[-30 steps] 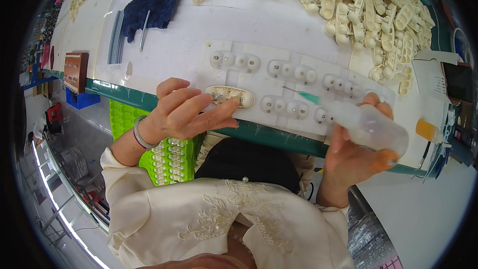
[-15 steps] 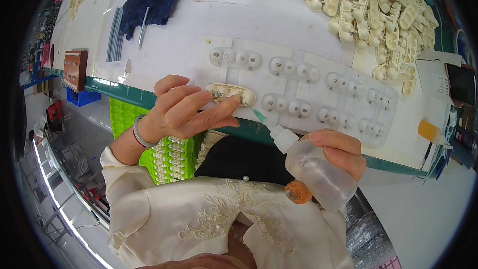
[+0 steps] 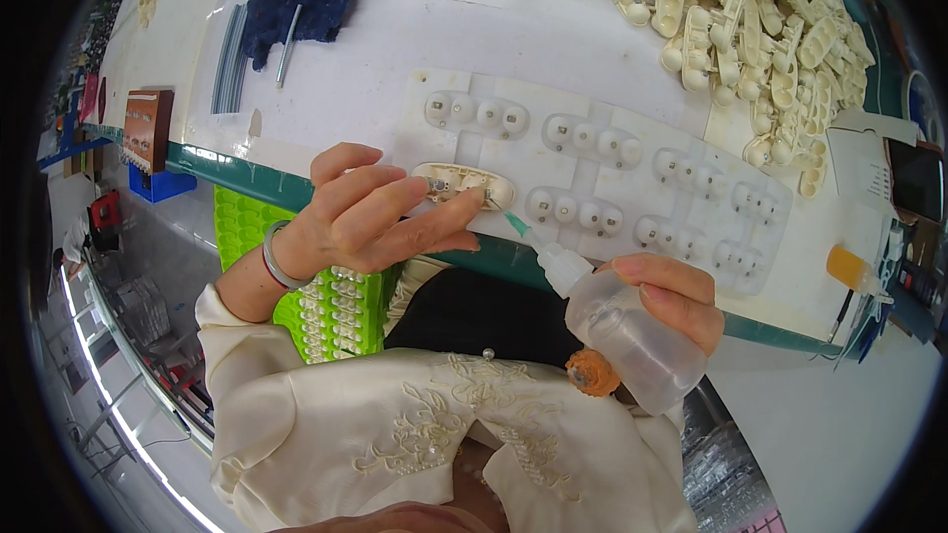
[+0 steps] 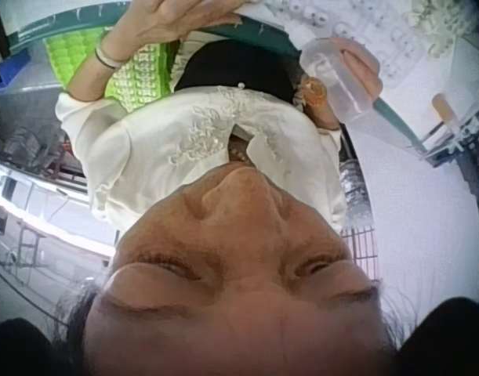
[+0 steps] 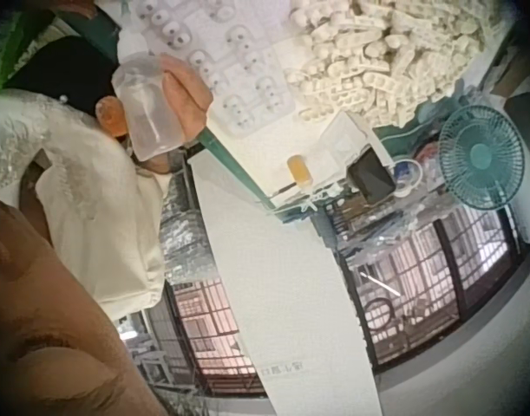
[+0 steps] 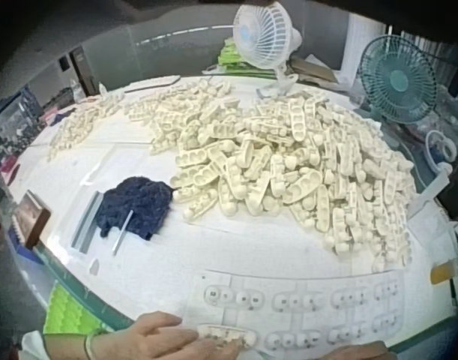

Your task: The recorder is assembling small plastic housing components by applying adhesive and fitting parts together.

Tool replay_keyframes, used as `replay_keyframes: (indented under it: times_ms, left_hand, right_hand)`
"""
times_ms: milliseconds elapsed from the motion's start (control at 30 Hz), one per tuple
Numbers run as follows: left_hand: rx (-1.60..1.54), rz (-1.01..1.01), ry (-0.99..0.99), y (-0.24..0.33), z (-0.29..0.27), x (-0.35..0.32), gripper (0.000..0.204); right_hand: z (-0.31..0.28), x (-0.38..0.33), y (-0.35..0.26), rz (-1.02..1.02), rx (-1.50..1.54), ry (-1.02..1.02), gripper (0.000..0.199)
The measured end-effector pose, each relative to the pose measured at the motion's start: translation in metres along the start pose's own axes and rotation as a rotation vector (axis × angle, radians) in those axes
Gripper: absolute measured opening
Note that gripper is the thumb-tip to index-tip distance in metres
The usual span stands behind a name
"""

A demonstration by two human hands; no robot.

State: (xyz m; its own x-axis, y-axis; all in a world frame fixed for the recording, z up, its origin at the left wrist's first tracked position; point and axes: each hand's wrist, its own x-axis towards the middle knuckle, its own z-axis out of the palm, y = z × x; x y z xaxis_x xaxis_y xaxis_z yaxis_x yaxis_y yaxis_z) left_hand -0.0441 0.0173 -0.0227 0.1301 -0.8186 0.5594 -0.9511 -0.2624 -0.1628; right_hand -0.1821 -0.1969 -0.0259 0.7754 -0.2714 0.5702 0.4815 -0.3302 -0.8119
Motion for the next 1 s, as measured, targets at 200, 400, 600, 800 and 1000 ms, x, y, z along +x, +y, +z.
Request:
replay_keyframes:
  times_ms: [200, 400, 600, 800, 1000]
  left_hand:
    - [-0.074, -0.095, 0.107, 0.005, 0.009, -0.002, 0.031]
    - [-0.071, -0.095, 0.113, 0.004, 0.009, -0.001, 0.028]
    - [-0.063, -0.097, 0.104, 0.004, 0.008, -0.001, 0.027]
    - [0.003, -0.012, 0.045, 0.0, 0.002, 0.0, 0.038]
    - [0.019, -0.003, 0.049, 0.001, 0.003, 0.0, 0.038]
  right_hand:
    - [0.001, 0.0, 0.002, -0.004, -0.054, 0.027, 0.033]
    - [0.001, 0.0, -0.002, 0.015, -0.202, 0.012, 0.04]
    - [0.003, 0.001, -0.004, 0.025, -0.249, 0.017, 0.042]
    - [-0.004, -0.004, 0.002, 0.055, -0.229, 0.122, 0.042]
    - [0.0, 0.003, -0.003, 0.082, -0.267, 0.055, 0.039]
